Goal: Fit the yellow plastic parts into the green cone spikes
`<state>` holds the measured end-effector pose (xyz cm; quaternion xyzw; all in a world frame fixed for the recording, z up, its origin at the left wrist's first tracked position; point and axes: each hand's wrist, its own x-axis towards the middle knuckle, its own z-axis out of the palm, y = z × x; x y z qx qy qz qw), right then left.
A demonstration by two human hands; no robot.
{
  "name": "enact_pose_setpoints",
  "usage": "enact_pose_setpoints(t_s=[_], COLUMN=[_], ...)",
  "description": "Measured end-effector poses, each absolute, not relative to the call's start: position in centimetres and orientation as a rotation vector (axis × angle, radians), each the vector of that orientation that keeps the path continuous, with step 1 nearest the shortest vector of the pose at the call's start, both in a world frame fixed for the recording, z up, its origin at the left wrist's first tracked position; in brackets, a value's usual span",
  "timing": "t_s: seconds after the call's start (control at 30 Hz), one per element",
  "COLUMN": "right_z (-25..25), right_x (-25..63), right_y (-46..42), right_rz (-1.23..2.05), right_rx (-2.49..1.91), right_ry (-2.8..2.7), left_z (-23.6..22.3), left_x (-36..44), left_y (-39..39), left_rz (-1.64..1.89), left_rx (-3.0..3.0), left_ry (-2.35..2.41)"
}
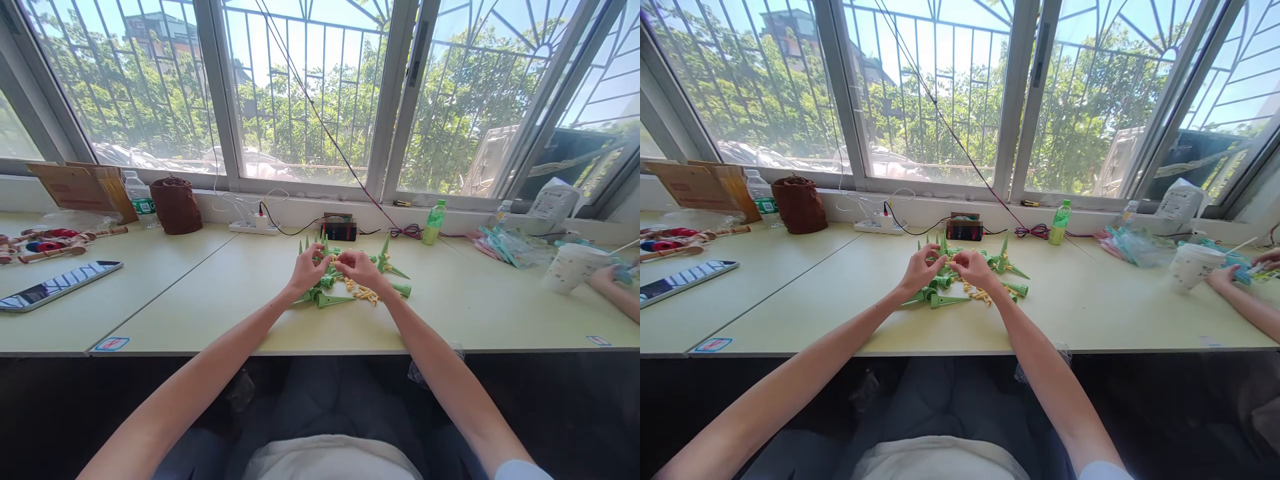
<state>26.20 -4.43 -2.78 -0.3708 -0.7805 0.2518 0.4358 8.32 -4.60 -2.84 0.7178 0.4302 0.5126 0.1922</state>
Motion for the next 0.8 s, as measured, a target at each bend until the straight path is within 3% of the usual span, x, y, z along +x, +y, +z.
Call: enact_pose_setpoints(t_s=[0.8], right_z=[-2.92], right_x=[26.17], right_y=[-4.43], right_rz=[0.653], right_rx=[-0.958], right_ry=[-1.975], left_z=[-2.73], left_x=[8.48], left_y=[-4.77], left_rz=[1.36], left_rx=[1.965], left_ry=[1.166])
